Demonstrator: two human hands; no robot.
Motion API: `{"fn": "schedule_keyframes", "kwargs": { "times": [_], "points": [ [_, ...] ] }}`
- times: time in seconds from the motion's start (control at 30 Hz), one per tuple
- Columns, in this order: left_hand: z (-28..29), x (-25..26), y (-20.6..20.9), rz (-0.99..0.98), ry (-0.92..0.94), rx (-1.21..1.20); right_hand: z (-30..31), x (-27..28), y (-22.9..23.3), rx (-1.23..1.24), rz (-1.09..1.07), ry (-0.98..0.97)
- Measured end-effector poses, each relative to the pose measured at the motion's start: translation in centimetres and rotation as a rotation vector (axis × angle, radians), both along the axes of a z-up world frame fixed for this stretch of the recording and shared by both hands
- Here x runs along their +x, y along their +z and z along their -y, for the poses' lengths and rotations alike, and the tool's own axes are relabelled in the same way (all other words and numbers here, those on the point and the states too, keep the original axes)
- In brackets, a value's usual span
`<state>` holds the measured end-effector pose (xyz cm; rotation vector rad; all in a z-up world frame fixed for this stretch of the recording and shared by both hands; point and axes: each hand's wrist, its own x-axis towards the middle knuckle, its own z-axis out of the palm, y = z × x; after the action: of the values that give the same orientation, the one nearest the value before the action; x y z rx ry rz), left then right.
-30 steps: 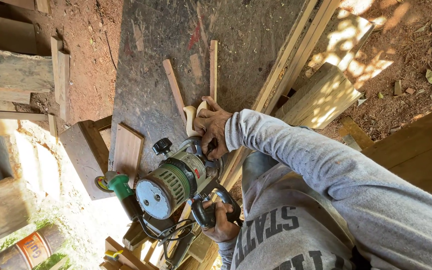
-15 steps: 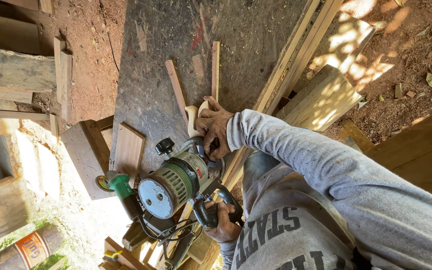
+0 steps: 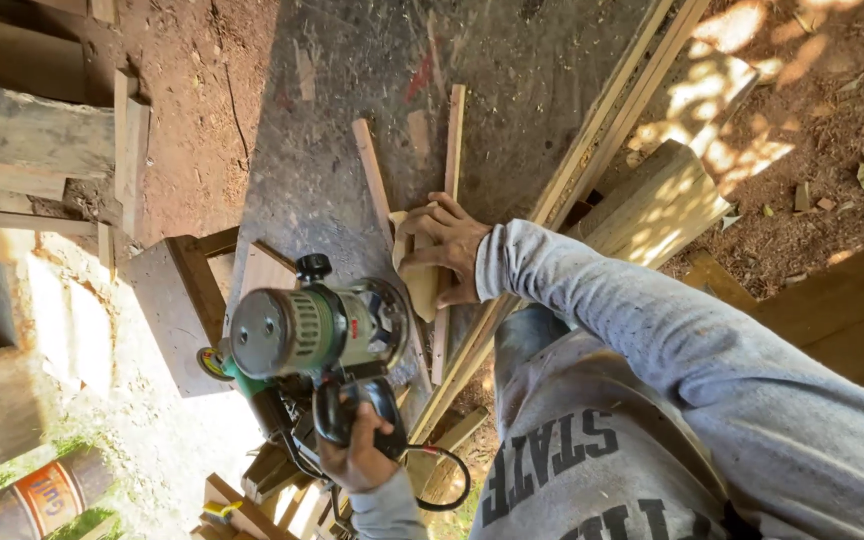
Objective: Use a wood router to shape and finish decorative wooden bird figures on a workbench.
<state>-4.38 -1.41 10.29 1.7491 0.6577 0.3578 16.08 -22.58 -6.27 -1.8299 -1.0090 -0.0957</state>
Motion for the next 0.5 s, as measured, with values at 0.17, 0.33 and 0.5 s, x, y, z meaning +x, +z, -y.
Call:
{"fn": "schedule_keyframes", "kwargs": {
  "times": [0.17,0.33,0.5],
  "points": [
    [-4.5,2.9,1.1,-0.204,0.017,0.226,-1.0,-0.4,-1.1,-0.172,0.065,-0.027],
    [-7.3,6.7,2.7,-0.245,-0.105,0.168,-2.5,0.9,-1.9,-0.416,0.268,0.017],
    [-7.2,12.0,4.7,-0.532,-0.195,0.453,-8.4,5.2,-11.3,-0.425,0.603,0.024]
  ]
}}
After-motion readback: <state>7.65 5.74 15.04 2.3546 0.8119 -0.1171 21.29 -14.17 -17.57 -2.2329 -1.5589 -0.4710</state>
